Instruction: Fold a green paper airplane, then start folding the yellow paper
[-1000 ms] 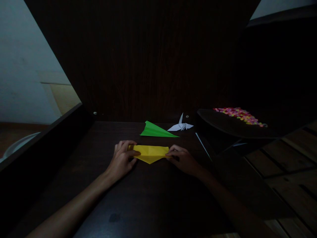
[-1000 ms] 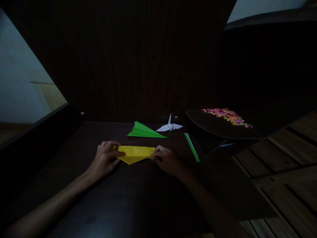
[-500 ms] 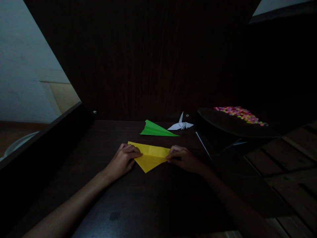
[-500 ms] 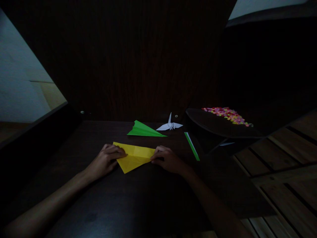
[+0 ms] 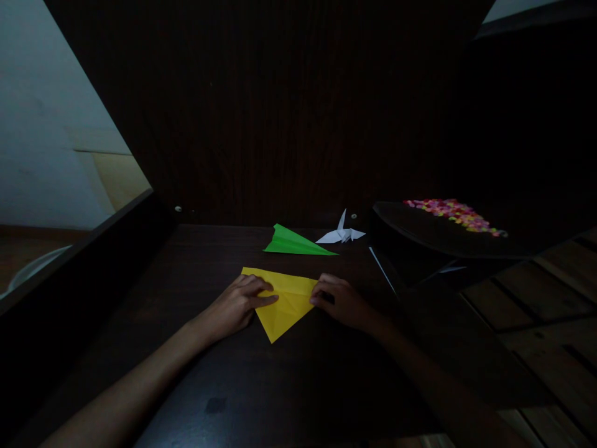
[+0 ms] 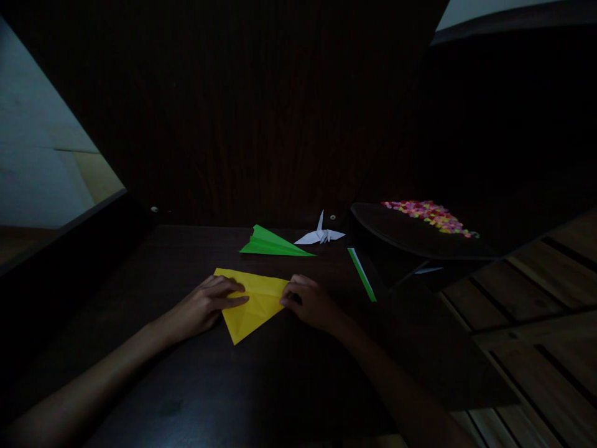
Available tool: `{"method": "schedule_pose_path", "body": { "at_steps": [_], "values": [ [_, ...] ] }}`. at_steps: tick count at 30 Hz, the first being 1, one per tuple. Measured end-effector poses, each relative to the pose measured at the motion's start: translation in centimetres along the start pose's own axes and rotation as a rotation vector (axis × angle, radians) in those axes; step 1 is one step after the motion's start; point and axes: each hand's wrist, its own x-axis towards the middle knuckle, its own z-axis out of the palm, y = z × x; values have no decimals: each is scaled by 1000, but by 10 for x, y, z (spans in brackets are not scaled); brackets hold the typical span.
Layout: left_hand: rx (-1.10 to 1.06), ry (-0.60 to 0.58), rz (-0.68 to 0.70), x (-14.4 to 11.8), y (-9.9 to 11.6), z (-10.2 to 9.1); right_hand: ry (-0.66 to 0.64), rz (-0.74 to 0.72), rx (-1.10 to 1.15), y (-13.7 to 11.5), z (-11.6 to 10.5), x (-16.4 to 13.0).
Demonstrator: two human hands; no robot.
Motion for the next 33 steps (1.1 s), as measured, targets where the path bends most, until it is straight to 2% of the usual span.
{"method": "schedule_pose_path", "body": {
  "at_steps": [4,10,17,23,33],
  "values": [
    [10,-7,-4,0,2,-2,67,-37,-40,-3,4,-1],
    [-94,-49,-40,1,5,-13,16,-164,-102,-6,5,-1],
    [-197,-123,-112,-1,5,-27,28,-156,-203,3,2,-1],
    [-282,-183,-159,-4,2,-35,59,-154,-199,6,-1,-2],
    [-432,-136,-196,-2,-6,-37,27,-103,-148,7,-4,-1]
  ]
}}
